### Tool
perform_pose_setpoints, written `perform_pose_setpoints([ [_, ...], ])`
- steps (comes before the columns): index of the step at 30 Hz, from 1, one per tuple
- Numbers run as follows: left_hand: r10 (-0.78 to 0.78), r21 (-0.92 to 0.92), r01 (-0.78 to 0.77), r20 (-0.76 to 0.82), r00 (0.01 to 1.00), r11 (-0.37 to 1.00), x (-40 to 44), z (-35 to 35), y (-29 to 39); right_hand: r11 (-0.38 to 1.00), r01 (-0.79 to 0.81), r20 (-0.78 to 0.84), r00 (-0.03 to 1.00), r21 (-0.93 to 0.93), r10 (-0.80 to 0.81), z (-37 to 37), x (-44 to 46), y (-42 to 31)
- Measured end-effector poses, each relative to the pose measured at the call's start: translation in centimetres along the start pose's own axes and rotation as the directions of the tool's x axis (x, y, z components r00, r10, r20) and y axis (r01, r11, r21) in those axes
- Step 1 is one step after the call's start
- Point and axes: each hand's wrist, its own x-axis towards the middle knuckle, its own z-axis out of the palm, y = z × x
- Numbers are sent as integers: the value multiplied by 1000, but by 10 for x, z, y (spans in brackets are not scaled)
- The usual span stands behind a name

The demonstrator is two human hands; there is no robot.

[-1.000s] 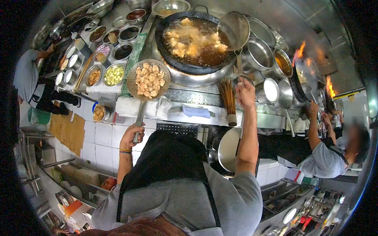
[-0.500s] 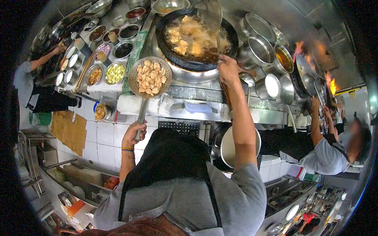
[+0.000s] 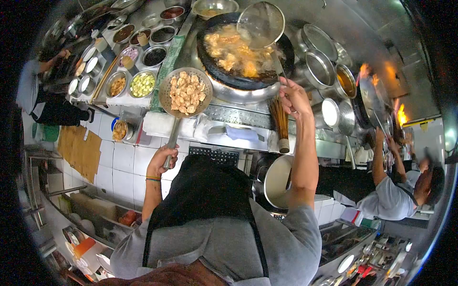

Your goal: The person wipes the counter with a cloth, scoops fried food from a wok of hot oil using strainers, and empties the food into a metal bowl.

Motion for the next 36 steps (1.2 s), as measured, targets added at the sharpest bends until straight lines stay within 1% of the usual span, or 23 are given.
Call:
perform_pose_setpoints([
  [3,-3,19,3,-8,1000,1000,1,-2,0,997,21,27,999,-68,-20,-6,-14,3],
  [9,6,20,-6,-5,1000,1000,1,-4,-1,986,26,-27,999,-162,-31,-4,-44,3],
  [14,5,2,-5,-9,1000,1000,-1,-1,0,925,109,-24,992,-363,-126,-32,-54,20],
  [18,-13,17,14,-15,1000,1000,2,-3,1,819,95,-88,981,-567,-175,-10,-88,-2],
  [21,-11,21,12,-21,1000,1000,1,-1,1,762,172,-102,949,-625,-298,-5,-92,-1],
  [24,-9,27,9,-13,1000,1000,1,-1,2,752,125,-148,947,-648,-285,-17,-90,0],
  [27,-9,26,10,-9,1000,1000,0,1,3,790,122,-169,947,-600,-274,-18,-87,0],
  [30,-15,11,15,-11,1000,1000,0,0,2,793,91,-198,945,-602,-258,-20,-90,-1],
  [33,-18,10,18,-10,1000,1000,1,-2,1,735,144,-137,942,-663,-307,-47,-96,3],
  [34,-18,12,18,-10,1000,1000,1,-3,1,712,121,-144,943,-692,-300,-54,-100,1],
  [36,-8,1,8,2,1000,1000,3,-4,-1,651,152,-86,944,-744,-319,-69,-104,-2],
])
